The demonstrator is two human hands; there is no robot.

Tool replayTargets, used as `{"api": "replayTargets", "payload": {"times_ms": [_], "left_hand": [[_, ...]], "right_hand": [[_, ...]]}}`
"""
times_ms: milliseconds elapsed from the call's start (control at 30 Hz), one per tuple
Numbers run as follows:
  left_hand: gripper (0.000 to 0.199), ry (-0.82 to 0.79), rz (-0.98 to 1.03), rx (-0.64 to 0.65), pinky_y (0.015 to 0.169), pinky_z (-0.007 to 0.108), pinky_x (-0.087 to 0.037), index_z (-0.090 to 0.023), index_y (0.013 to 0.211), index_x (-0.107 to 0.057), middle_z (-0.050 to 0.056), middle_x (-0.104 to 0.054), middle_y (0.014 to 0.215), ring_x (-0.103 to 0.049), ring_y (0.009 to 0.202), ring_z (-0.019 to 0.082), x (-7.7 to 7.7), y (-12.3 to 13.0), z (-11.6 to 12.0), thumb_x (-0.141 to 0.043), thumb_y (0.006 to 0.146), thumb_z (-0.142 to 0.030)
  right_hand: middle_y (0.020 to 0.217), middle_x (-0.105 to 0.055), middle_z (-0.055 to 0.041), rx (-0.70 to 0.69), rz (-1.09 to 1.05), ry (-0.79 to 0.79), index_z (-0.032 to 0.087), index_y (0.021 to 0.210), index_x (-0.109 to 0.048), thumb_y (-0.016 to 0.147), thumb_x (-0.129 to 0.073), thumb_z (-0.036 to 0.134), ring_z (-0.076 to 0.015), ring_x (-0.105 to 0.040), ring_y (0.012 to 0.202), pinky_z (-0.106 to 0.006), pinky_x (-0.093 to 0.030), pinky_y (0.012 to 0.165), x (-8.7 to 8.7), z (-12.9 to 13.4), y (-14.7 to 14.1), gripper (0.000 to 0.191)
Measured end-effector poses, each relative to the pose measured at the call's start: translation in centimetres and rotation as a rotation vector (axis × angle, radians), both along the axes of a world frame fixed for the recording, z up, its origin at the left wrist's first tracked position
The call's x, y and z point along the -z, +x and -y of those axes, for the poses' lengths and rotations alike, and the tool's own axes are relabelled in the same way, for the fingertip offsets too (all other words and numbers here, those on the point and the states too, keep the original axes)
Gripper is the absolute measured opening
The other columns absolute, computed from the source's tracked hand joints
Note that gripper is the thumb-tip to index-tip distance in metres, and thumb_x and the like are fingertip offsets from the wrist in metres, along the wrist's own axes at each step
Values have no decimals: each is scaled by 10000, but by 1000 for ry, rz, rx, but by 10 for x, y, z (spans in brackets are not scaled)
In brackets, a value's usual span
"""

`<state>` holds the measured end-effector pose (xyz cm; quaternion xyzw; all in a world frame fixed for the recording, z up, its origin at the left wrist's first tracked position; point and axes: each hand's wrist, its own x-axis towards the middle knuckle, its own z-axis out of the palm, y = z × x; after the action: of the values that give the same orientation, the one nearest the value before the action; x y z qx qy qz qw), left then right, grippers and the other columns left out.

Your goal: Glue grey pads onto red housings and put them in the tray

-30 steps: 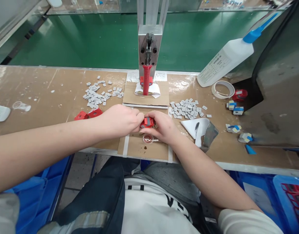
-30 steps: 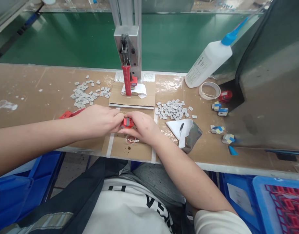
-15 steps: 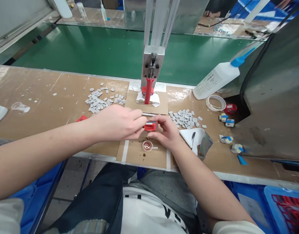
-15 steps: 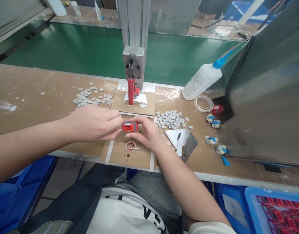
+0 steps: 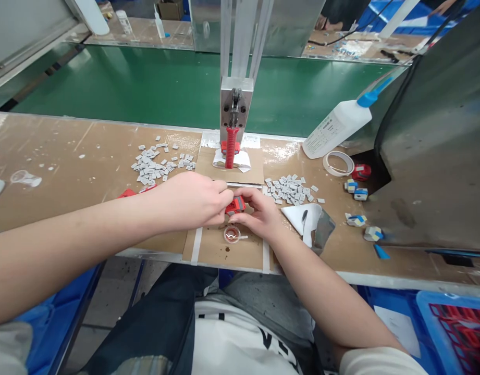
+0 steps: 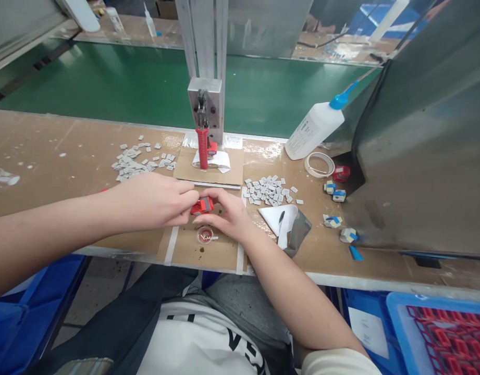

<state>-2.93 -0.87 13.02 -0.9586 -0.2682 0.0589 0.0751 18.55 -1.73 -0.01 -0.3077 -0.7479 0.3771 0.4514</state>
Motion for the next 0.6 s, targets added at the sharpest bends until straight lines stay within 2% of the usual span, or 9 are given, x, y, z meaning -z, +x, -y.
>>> {"api": "replayTargets", "payload": {"times_ms": [233, 467, 600], "left_hand": [[226, -148, -83, 6, 561, 282, -385, -155, 895, -654, 41, -670, 738, -572, 546, 160, -4, 2, -12, -567, 1019, -322], [215, -224, -71, -43, 591, 278, -385, -160, 938, -678, 38, -682, 745, -582, 575, 171, 7, 3, -18, -590, 1007, -344], [225, -216, -119, -63, 555, 289, -340, -151, 952, -701, 50, -703, 794, -596, 594, 172, 13, 4, -20, -598, 1009, -343]], "right_hand": [[1078, -764, -81, -23, 31, -17, 184, 1232, -675, 896, -788, 618, -197, -726, 942, -325, -598, 871, -4, 0, -2, 560], [1058, -760, -68, 20, 85, -29, 190, 1201, -677, 916, -761, 624, -196, -710, 927, -314, -576, 856, -8, 0, -1, 526], [1041, -754, -57, -19, 125, -43, 190, 1183, -674, 900, -778, 621, -184, -688, 897, -296, -560, 826, -3, -4, -2, 526]]}}
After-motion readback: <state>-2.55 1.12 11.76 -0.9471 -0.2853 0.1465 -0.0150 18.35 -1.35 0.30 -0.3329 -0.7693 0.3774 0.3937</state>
